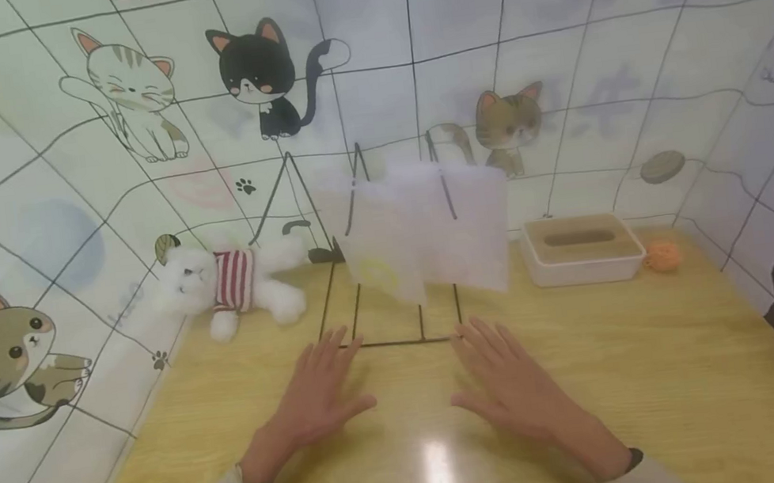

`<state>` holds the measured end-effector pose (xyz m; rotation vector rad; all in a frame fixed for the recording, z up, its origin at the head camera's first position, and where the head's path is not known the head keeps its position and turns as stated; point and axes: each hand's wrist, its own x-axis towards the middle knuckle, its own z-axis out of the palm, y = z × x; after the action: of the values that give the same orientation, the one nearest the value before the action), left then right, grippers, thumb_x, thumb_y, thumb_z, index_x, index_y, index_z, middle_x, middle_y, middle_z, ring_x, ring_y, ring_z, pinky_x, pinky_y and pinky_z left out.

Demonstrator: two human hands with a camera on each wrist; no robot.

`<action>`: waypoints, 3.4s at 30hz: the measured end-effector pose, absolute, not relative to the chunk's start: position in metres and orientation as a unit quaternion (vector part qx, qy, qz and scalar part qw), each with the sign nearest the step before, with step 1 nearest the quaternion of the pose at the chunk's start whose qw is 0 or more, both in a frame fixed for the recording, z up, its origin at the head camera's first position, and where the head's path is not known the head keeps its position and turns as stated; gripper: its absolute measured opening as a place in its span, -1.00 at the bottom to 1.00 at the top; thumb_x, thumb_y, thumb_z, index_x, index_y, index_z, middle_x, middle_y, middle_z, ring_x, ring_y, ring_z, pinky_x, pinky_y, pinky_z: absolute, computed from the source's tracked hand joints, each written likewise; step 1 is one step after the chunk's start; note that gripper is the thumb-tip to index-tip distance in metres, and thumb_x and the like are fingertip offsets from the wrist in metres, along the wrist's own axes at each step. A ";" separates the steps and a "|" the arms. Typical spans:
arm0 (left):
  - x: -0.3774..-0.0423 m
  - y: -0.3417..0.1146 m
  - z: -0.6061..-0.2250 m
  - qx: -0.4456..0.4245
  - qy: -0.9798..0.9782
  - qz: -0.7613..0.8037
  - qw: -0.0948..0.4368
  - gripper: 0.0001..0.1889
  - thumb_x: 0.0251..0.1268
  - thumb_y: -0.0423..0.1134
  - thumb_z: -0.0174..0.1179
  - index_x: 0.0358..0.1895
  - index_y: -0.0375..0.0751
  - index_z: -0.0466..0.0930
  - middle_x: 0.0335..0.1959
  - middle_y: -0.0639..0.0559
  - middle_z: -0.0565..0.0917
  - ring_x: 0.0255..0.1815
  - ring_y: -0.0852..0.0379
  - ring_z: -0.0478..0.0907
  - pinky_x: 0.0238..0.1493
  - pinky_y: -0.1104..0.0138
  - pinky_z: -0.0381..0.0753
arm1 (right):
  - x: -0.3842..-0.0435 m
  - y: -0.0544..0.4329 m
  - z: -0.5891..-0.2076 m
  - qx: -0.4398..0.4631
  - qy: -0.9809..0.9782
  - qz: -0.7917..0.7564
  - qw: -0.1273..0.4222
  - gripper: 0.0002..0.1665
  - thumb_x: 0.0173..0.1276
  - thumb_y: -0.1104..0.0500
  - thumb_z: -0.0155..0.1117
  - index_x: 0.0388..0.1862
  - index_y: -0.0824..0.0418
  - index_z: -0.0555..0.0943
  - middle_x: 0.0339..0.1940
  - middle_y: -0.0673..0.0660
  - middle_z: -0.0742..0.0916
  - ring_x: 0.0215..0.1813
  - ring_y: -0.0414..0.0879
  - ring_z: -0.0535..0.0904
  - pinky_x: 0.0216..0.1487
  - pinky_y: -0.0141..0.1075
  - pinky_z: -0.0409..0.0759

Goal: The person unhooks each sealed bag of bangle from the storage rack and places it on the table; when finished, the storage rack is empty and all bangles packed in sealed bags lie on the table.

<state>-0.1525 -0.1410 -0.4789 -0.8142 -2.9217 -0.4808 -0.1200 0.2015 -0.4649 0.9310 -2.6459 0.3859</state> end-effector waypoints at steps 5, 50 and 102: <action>-0.161 -0.146 -0.489 -0.233 -0.945 -0.226 0.040 -0.08 0.32 0.45 -0.01 0.60 0.02 0.08 0.63 -0.14 0.07 0.63 -0.20 -0.01 0.52 -0.22 0.04 | -0.122 0.206 -0.464 0.300 -0.919 0.189 0.175 -0.09 0.36 -0.08 0.34 0.56 0.24 0.25 0.51 0.21 0.41 0.52 0.17 0.29 0.63 -0.30 -0.10; -0.228 -0.147 -0.541 -0.084 -0.974 -0.205 0.049 0.19 0.24 0.53 -0.04 0.60 -0.36 -0.17 0.65 -0.24 -0.09 0.67 -0.14 -0.17 0.62 -0.05 -0.17 | -0.203 0.255 -0.438 0.095 -0.794 0.462 0.384 -0.88 0.36 0.33 0.30 -0.20 0.41 0.65 -0.38 -0.42 0.59 -0.31 -0.49 0.47 -0.52 -0.66 0.32; -0.222 -0.146 -0.533 -0.077 -0.977 -0.195 0.038 0.17 0.25 0.51 -0.02 0.60 -0.38 -0.16 0.64 -0.26 -0.08 0.67 -0.17 -0.16 0.62 -0.04 -0.18 | -0.245 0.203 -0.358 0.011 -0.695 0.563 0.446 -0.81 0.44 0.15 0.25 -0.15 0.28 0.64 -0.33 -0.29 0.60 -0.30 -0.41 0.54 -0.17 -0.51 0.44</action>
<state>-0.2221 -0.1464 -0.5334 -0.2366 -2.9975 -0.5983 -0.2446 0.2033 -0.3578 0.0277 -1.7215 1.3953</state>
